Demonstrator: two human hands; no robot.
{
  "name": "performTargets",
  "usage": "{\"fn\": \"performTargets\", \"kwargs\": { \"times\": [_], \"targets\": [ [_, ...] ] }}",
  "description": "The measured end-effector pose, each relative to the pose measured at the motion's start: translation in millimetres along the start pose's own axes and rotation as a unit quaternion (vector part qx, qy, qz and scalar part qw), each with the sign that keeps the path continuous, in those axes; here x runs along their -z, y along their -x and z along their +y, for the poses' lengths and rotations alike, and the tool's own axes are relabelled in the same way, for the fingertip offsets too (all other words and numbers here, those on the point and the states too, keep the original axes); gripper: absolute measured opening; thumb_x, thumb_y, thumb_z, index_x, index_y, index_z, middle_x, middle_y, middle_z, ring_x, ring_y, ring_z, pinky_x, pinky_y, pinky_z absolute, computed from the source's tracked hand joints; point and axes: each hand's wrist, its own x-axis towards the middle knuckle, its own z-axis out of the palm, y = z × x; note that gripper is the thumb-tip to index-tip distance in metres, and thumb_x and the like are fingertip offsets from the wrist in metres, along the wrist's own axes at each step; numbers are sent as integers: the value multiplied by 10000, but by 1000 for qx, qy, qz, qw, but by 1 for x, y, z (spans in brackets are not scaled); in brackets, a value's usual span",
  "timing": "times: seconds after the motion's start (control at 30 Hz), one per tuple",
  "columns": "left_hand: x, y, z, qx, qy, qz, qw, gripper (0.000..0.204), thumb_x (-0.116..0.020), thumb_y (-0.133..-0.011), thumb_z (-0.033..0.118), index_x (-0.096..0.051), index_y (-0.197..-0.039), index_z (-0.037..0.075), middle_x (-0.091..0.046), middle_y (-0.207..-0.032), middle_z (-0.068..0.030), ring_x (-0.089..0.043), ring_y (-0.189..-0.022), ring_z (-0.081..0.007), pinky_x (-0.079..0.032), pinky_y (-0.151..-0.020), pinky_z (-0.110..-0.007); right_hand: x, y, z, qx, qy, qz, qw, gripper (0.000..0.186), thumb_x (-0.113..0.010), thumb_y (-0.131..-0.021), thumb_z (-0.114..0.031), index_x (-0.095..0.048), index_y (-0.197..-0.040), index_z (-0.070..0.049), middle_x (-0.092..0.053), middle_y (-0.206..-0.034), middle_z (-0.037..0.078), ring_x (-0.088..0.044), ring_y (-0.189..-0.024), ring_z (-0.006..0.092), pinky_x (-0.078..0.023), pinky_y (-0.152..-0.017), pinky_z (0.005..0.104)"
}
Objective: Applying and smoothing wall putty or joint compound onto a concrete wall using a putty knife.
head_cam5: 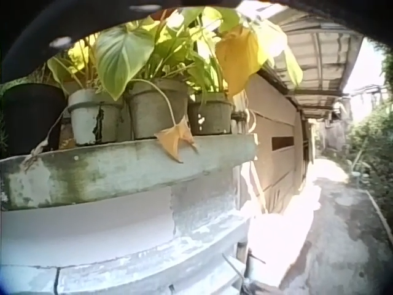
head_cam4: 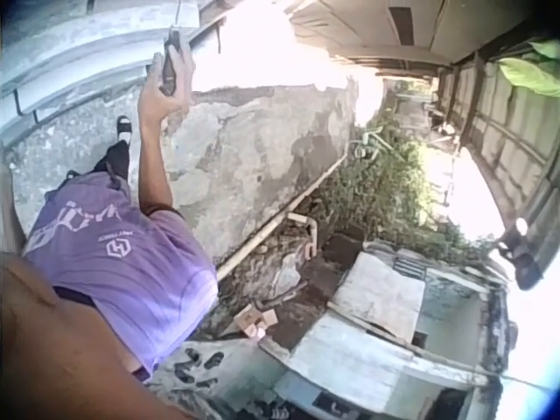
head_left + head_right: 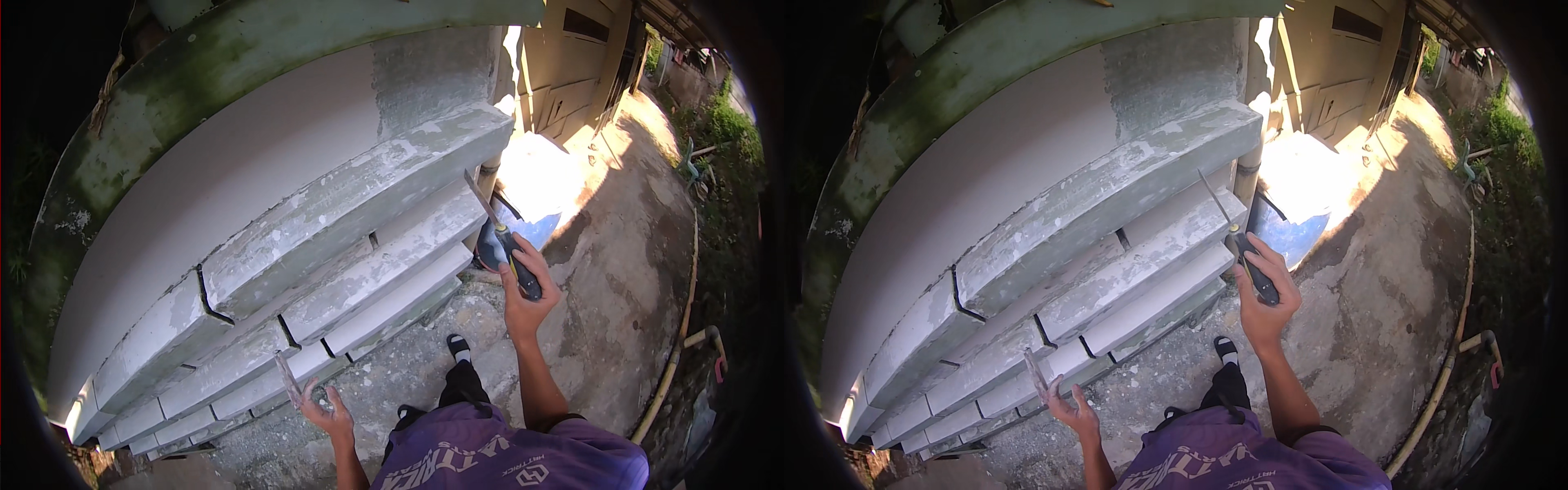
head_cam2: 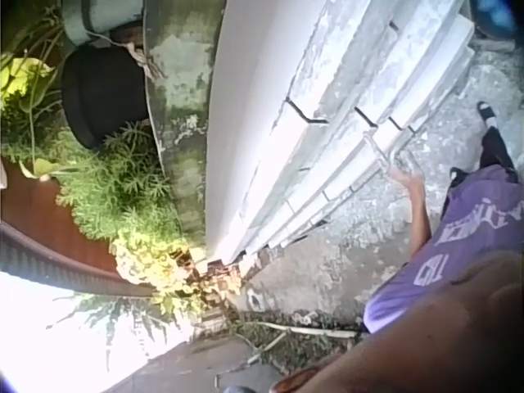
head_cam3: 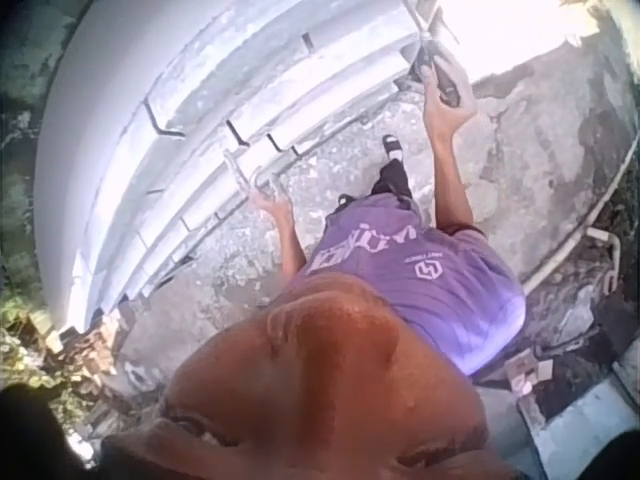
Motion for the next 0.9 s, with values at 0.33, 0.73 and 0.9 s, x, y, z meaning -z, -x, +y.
{"fn": "performTargets", "kwargs": {
  "times": [0.33, 0.73, 0.9],
  "targets": [
    [-40, 5, 31, 39, -26, 12, 999, 326, -635, -908, 18, -551, -1220, -28, -566, -1211, -161, -535, -1175, -271, -368, -1071, -401, -82, -61, -23, 147, -86, -265, 949, 359, -616, -668, 160, -738, -940, -41, -692, -1183, 73, -611, -1053, 290, -523, -852, 333],
    [-53, 2, 29, 44, -45, 12, 998, 324, -626, -910, 24, -552, -1222, -23, -565, -1215, -165, -534, -1183, -275, -360, -1075, -402, 54, -158, 121, 24, 352, 127, 927, 381, -588, -712, 137, -731, -1014, -46, -698, -1157, 137, -660, -1082, 300, -507, -951, 366],
    [-51, 2, 25, 58, -42, 1, 997, 323, -630, -910, 37, -554, -1219, -21, -572, -1201, -161, -535, -1178, -274, -356, -1073, -402, 87, -91, 129, -10, 281, 87, 956, 320, -655, -759, 99, -710, -1049, -24, -709, -1129, 132, -677, -1066, 251, -496, -956, 333]
  ]
}}
